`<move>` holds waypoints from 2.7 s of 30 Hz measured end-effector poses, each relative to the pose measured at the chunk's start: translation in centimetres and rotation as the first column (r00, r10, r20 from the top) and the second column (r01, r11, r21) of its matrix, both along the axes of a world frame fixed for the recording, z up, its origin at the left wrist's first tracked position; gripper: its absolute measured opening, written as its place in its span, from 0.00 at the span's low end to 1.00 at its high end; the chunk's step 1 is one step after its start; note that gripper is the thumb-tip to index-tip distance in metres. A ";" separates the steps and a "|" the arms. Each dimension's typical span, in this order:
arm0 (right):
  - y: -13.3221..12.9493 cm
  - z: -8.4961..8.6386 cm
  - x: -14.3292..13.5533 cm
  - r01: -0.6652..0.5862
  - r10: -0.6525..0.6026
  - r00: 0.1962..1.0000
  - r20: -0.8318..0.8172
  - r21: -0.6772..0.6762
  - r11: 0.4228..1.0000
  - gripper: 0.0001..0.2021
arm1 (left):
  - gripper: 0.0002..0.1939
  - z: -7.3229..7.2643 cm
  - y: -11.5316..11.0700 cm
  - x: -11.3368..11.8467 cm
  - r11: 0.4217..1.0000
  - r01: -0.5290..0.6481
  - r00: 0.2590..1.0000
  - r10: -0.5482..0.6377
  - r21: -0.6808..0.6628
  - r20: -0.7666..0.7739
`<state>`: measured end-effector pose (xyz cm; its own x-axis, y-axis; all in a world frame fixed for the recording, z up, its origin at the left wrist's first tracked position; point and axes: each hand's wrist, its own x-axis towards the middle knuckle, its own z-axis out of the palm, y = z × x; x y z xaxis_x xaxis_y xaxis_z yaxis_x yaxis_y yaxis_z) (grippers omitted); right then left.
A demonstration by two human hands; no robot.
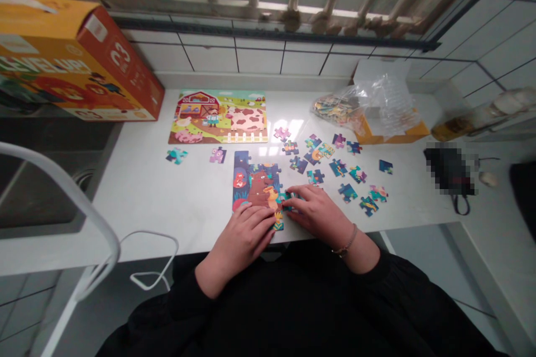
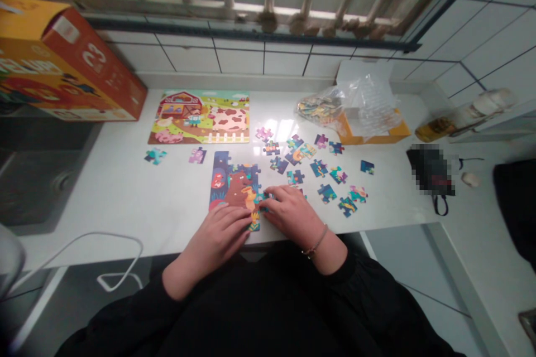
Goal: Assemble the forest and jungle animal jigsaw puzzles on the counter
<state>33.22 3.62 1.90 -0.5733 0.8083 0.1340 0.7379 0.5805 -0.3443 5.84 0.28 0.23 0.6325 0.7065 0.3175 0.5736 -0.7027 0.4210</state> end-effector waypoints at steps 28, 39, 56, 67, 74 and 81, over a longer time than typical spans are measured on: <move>-0.7 -0.2 -2.6 0.177 -0.179 0.983 -0.031 -0.062 0.982 0.09 | 0.15 -0.1 0.0 0.1 1.000 -0.003 1.000 0.003 0.009 0.004; -1.4 -1.2 -2.6 0.204 -0.203 0.976 -0.077 0.004 0.979 0.10 | 0.15 0.0 0.0 0.1 1.000 -0.003 1.000 0.003 0.002 -0.009; -1.4 -2.1 -2.1 0.189 -0.178 0.973 -0.149 0.063 0.980 0.11 | 0.13 0.0 0.1 0.4 1.000 -0.005 1.000 0.005 -0.009 -0.007; -1.8 -1.0 2.3 0.244 -0.224 0.958 -0.182 0.100 0.964 0.15 | 0.24 -0.8 1.6 4.0 0.997 0.056 0.994 -0.051 0.052 -0.099; -1.5 -1.4 2.9 0.124 -0.119 0.985 -0.125 0.037 0.992 0.18 | 0.27 -1.7 1.7 4.7 0.999 0.049 0.995 -0.047 0.022 -0.089; -1.2 -1.7 2.4 0.116 -0.110 0.984 -0.139 0.035 0.993 0.14 | 0.25 -1.3 1.7 4.7 0.999 0.043 0.994 -0.042 0.008 -0.098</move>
<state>35.58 2.43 0.18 -0.4527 0.8586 0.2405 0.7471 0.5125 -0.4234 10.49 2.00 -1.10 0.6900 0.6757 0.2594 0.5813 -0.7309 0.3575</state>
